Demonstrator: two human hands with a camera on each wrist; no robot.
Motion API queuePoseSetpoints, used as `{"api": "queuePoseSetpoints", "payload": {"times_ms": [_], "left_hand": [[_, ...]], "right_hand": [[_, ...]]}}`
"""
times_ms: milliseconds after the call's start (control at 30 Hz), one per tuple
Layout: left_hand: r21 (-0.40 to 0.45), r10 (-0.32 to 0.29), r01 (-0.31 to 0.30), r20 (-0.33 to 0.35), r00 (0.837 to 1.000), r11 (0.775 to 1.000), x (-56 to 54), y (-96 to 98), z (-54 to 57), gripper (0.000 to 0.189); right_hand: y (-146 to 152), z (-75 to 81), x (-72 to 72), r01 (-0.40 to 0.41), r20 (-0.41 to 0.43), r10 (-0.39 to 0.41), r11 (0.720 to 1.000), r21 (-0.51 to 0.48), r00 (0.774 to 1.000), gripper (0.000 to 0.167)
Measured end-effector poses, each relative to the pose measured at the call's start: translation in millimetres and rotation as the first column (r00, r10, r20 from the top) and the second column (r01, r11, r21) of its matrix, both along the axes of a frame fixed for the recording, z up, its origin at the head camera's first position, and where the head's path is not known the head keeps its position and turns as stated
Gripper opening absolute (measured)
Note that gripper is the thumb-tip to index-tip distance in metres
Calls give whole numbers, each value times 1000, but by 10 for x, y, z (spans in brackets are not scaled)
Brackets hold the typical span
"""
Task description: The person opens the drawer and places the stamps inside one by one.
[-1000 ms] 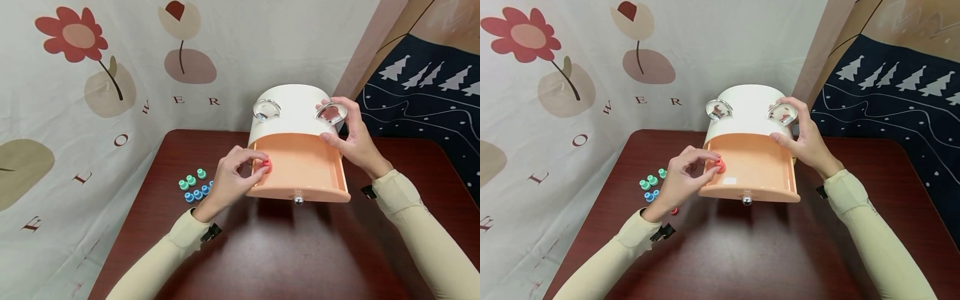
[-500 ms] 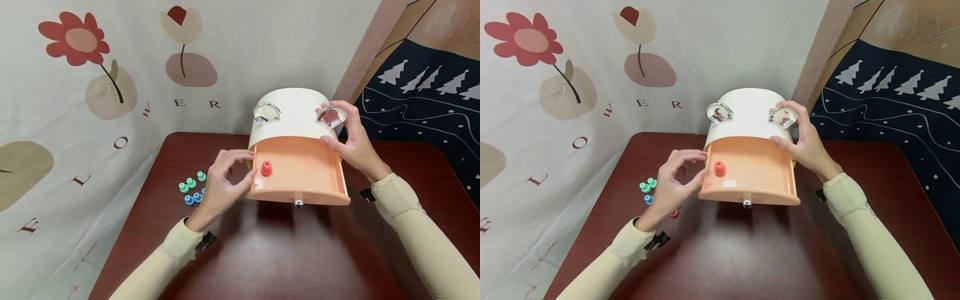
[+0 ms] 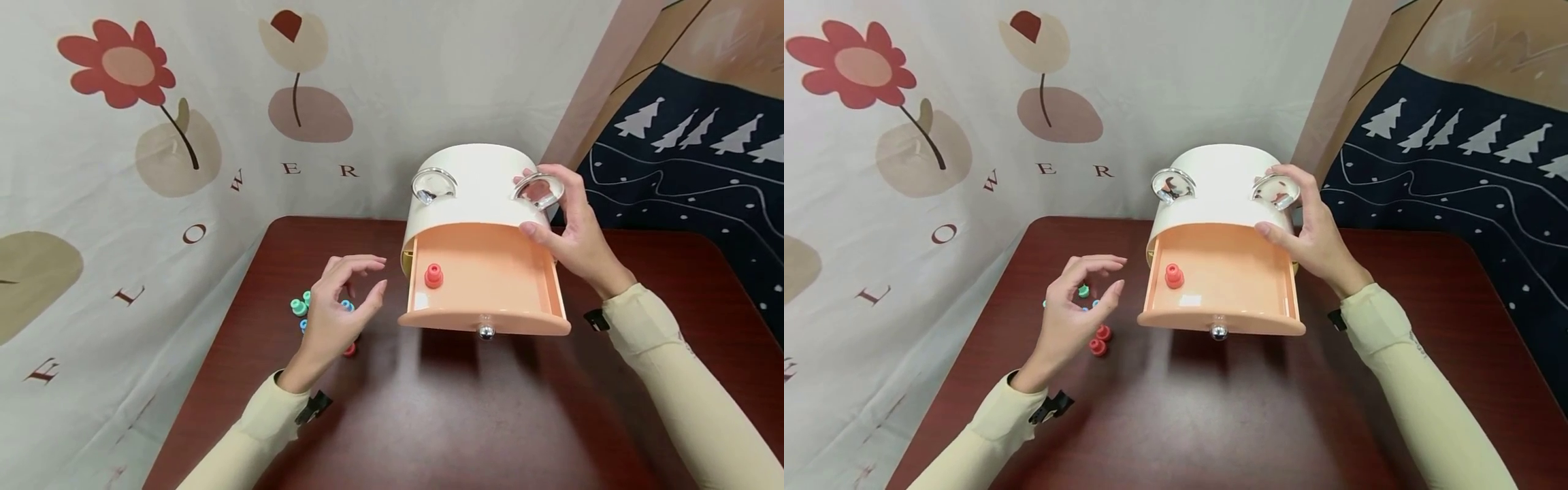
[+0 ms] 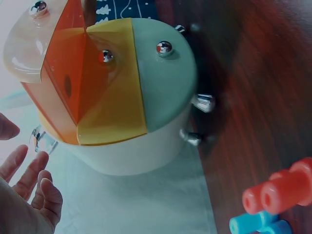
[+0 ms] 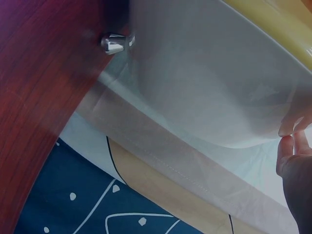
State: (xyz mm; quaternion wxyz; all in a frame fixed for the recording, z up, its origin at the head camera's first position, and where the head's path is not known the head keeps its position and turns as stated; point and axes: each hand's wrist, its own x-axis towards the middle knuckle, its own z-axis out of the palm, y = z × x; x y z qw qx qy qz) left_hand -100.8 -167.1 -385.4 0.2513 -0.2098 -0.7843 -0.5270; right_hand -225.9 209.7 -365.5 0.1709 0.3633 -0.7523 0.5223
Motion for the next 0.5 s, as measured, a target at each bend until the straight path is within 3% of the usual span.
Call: {"api": "queuePoseSetpoints", "payload": {"times_ms": [500], "left_hand": [[-5,59,-59,47,997,998,143,-197,-105,27]], "right_hand": [[2,-8,6,-8,8,8,1000,-28,1000,77]]}}
